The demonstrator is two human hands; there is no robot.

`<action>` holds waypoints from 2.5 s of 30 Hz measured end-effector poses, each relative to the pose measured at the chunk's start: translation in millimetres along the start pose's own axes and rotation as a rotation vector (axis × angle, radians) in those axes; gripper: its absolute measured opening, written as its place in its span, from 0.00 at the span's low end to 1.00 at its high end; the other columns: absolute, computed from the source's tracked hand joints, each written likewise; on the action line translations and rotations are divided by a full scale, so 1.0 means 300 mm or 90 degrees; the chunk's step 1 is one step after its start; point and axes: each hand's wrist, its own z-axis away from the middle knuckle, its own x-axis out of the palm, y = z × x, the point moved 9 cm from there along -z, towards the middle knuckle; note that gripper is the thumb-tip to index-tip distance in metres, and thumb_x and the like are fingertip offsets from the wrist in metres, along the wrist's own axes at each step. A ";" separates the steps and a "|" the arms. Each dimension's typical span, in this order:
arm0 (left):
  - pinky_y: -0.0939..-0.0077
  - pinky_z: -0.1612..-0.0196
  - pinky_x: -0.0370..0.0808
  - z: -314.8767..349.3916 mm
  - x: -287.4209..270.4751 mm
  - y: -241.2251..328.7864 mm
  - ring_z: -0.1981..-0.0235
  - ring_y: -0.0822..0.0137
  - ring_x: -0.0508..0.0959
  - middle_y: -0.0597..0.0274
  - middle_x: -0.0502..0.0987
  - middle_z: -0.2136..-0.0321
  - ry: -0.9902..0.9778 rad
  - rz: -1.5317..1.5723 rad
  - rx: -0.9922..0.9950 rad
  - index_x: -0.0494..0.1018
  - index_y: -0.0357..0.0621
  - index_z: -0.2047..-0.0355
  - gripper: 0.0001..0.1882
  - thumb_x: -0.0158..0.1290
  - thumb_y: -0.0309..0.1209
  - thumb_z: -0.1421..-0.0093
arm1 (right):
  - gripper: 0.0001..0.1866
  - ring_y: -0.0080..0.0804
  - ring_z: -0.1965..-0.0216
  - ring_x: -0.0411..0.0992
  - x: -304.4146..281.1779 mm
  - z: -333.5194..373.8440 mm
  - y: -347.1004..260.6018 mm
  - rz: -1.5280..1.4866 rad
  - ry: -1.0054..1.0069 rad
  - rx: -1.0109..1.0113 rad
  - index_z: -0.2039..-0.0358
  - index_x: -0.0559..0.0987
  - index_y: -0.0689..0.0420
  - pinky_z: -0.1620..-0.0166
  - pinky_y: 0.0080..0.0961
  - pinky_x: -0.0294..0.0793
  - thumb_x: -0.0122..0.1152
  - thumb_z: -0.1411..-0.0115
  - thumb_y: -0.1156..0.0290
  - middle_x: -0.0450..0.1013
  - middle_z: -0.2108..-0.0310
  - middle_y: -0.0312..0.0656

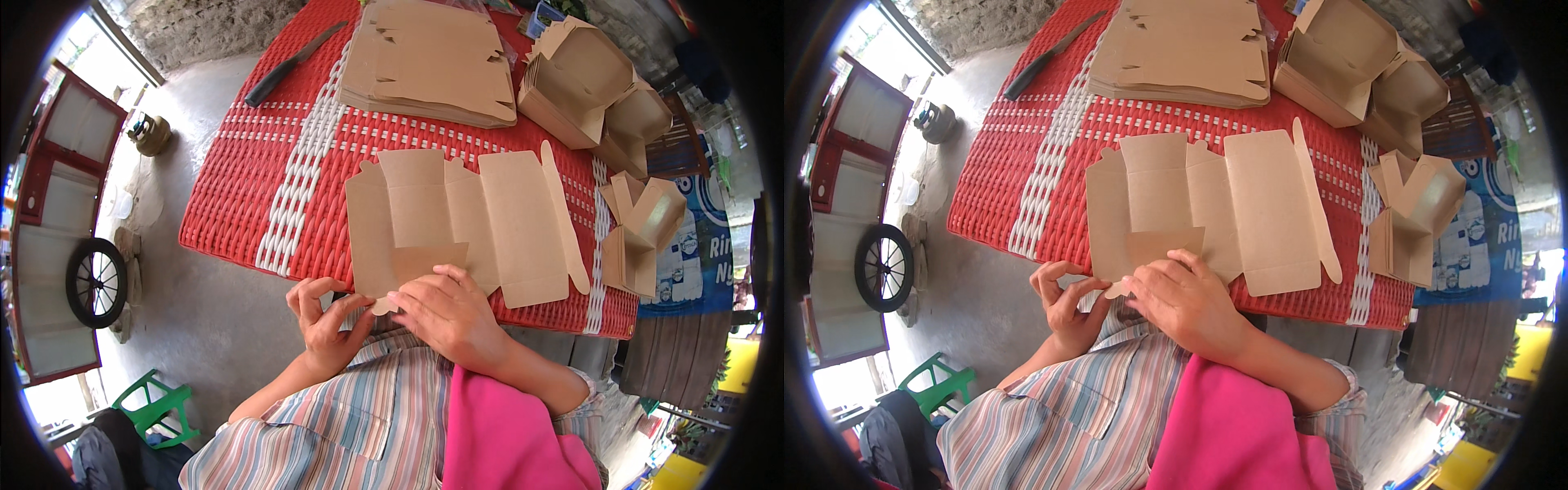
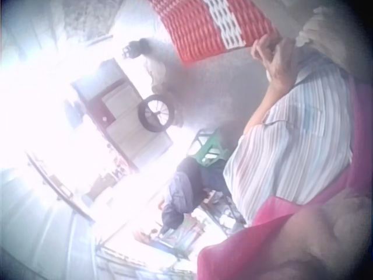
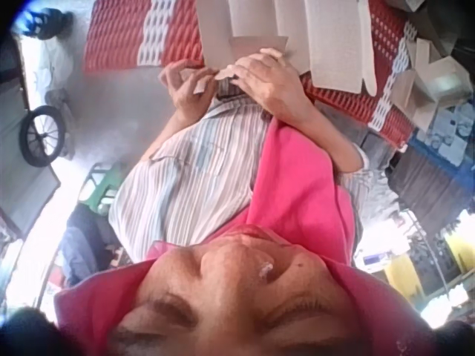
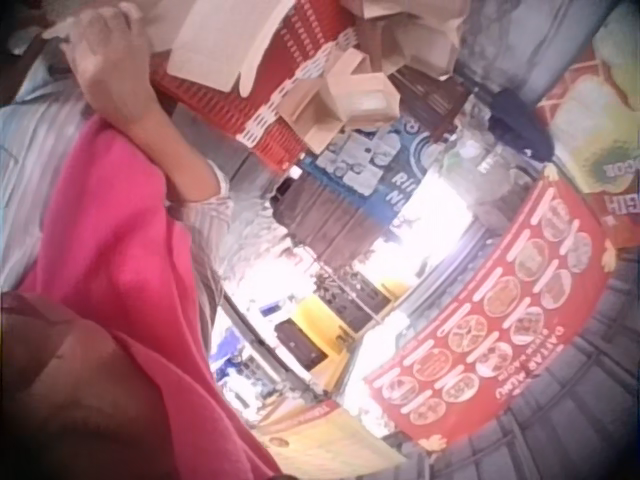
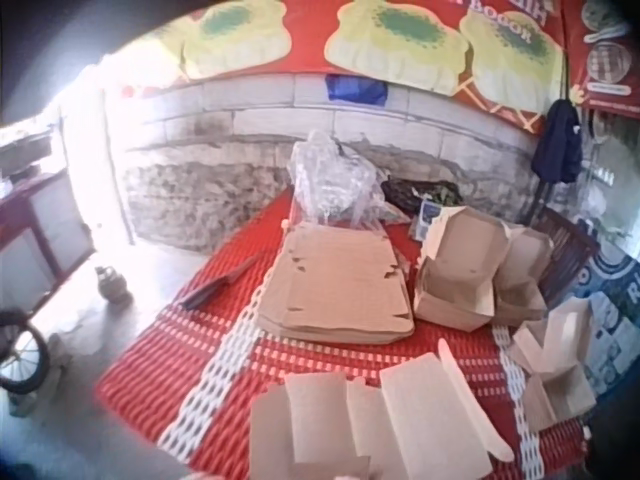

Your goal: The person assembles flat cardboard pieces into small rectangular boxes by hand. They fold the cardboard along pre-scored lines, tuck flaps into slots, and secure the structure without using any tools. The finished boxes are stacked on the table.

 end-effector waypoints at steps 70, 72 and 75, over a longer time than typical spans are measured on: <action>0.57 0.40 0.71 -0.183 0.284 0.264 0.40 0.53 0.73 0.48 0.74 0.43 -0.415 0.041 0.211 0.74 0.36 0.52 0.21 0.61 0.31 0.44 | 0.11 0.29 0.64 0.74 -0.152 0.177 0.149 0.144 0.113 0.175 0.68 0.79 0.56 0.36 0.44 0.63 0.67 0.43 0.63 0.72 0.69 0.36; 0.57 0.40 0.71 -0.179 0.282 0.270 0.41 0.52 0.74 0.47 0.74 0.43 -0.407 0.037 0.242 0.75 0.40 0.52 0.19 0.61 0.31 0.44 | 0.09 0.29 0.68 0.73 -0.153 0.168 0.161 0.156 0.129 0.176 0.70 0.78 0.56 0.37 0.43 0.64 0.65 0.42 0.65 0.71 0.72 0.36; 0.56 0.40 0.71 -0.166 0.282 0.268 0.40 0.51 0.73 0.47 0.72 0.42 -0.412 0.029 0.293 0.76 0.48 0.52 0.17 0.59 0.30 0.43 | 0.08 0.30 0.69 0.74 -0.168 0.135 0.188 0.126 0.100 0.189 0.72 0.77 0.56 0.39 0.42 0.67 0.64 0.41 0.66 0.71 0.74 0.37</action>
